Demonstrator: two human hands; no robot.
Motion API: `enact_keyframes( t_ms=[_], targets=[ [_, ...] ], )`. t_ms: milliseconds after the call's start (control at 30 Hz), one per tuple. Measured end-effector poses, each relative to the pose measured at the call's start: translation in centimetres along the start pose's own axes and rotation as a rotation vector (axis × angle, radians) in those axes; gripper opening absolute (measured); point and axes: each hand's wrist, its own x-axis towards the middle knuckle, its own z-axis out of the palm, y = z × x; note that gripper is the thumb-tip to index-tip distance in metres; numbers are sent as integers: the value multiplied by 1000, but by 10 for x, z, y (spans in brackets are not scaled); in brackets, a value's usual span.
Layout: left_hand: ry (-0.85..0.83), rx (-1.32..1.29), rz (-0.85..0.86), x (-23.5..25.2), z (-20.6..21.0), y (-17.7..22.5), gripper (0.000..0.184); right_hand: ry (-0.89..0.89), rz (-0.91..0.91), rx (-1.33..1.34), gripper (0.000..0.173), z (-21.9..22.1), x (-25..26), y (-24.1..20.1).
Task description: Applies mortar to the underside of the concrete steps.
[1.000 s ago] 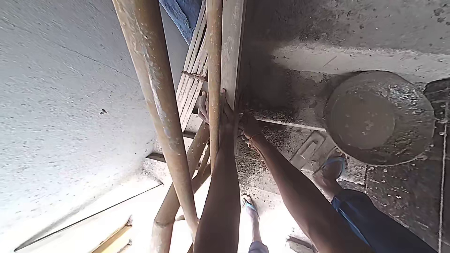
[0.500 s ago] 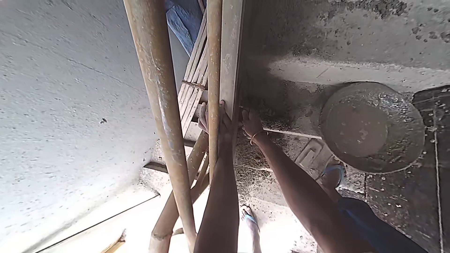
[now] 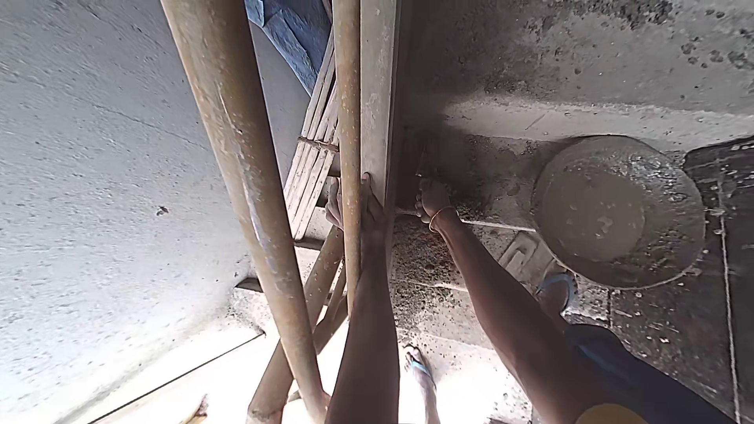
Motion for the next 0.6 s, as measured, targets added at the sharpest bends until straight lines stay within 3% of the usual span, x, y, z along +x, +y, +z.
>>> enact_keyframes(
  t_ms=[133, 233, 433, 600],
  targets=[
    [8, -7, 8, 0, 2, -4, 31, -185, 35, 264, 45, -22, 16, -15],
    [12, -18, 21, 0, -3, 3, 33, -212, 141, 367, 42, -24, 22, -39],
    [13, -99, 53, 2, -8, 7, 31, -264, 139, 254, 36, -6, 25, -70],
    [9, -95, 53, 6, -9, 10, 29, -367, 89, 176, 37, -19, 27, -92]
  ],
)
